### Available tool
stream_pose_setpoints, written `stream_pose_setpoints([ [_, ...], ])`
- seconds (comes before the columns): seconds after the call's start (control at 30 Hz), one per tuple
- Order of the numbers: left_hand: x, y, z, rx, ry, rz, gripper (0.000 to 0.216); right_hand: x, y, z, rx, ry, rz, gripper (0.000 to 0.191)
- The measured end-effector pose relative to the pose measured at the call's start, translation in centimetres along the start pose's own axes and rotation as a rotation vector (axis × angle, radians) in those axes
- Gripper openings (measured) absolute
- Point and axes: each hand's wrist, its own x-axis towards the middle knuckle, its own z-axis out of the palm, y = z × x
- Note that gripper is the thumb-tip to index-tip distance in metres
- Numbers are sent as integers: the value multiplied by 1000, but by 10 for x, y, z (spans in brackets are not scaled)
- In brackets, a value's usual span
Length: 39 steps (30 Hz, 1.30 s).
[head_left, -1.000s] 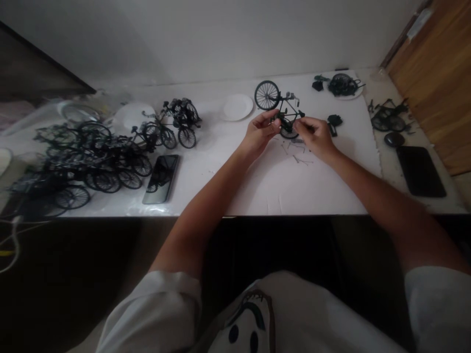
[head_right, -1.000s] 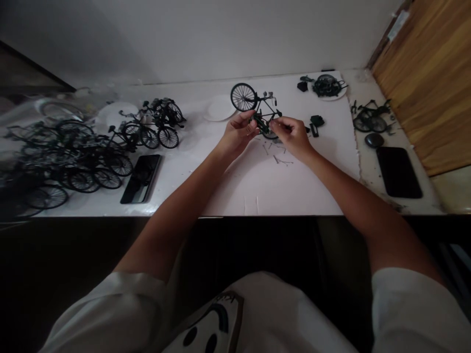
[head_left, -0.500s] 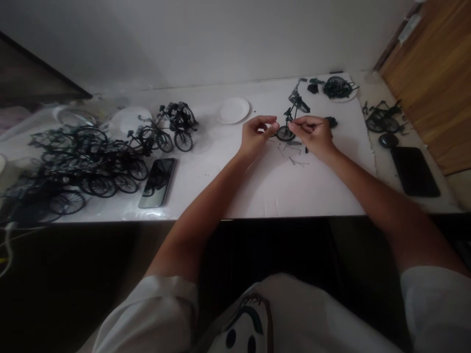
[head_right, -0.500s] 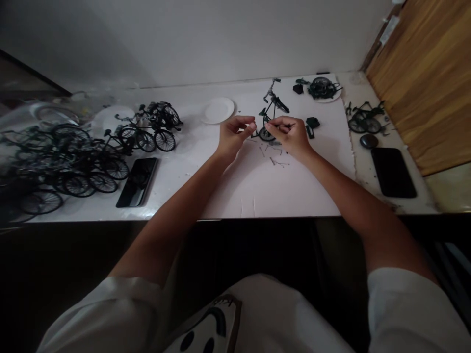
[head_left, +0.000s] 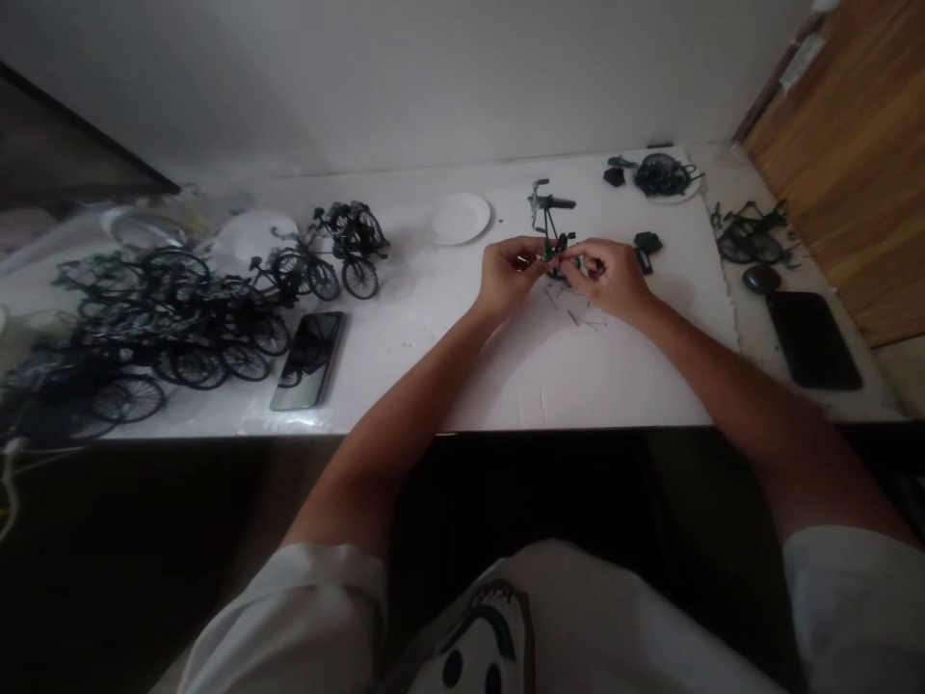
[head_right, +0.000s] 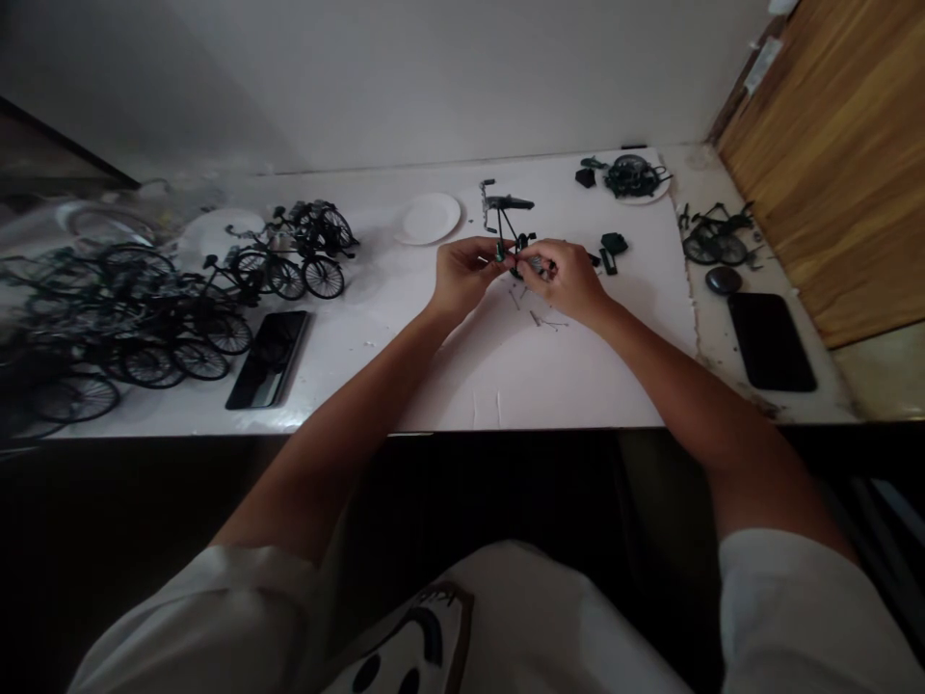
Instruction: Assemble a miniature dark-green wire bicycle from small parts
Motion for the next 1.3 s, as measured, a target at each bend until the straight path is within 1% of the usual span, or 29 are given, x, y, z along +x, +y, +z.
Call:
stream_pose_setpoints([
  [0.07,0,0,0,12,32,-8,36,-2,2,-3,-22,24,7,40],
  [0.2,-1,3,0,77,69,7,25,-6,4,-8,-72,99,-15,57],
  [0.33,-3,5,3,108,101,24,18,-4,0,-6,-64,121,-38,67],
  [0.47,-5,3,4,116,129,14,19,1,-1,-1,-29,174,-52,59],
  [0.57,-5,1,3,119,119,13,21,4,2,2,46,218,-6,51],
  [0.67,-5,1,3,99,95,6,22,4,6,3,126,211,45,46],
  [0.8,-5,2,3,92,80,-3,22,2,5,4,200,187,84,47],
  [1.03,-5,1,2,238,53,29,20,1,-5,3,312,227,84,45],
  [1.17,-5,0,2,256,44,53,16,1,-6,2,319,215,95,44],
  [1.3,-5,-2,2,248,44,62,15,1,-7,1,298,216,122,48],
])
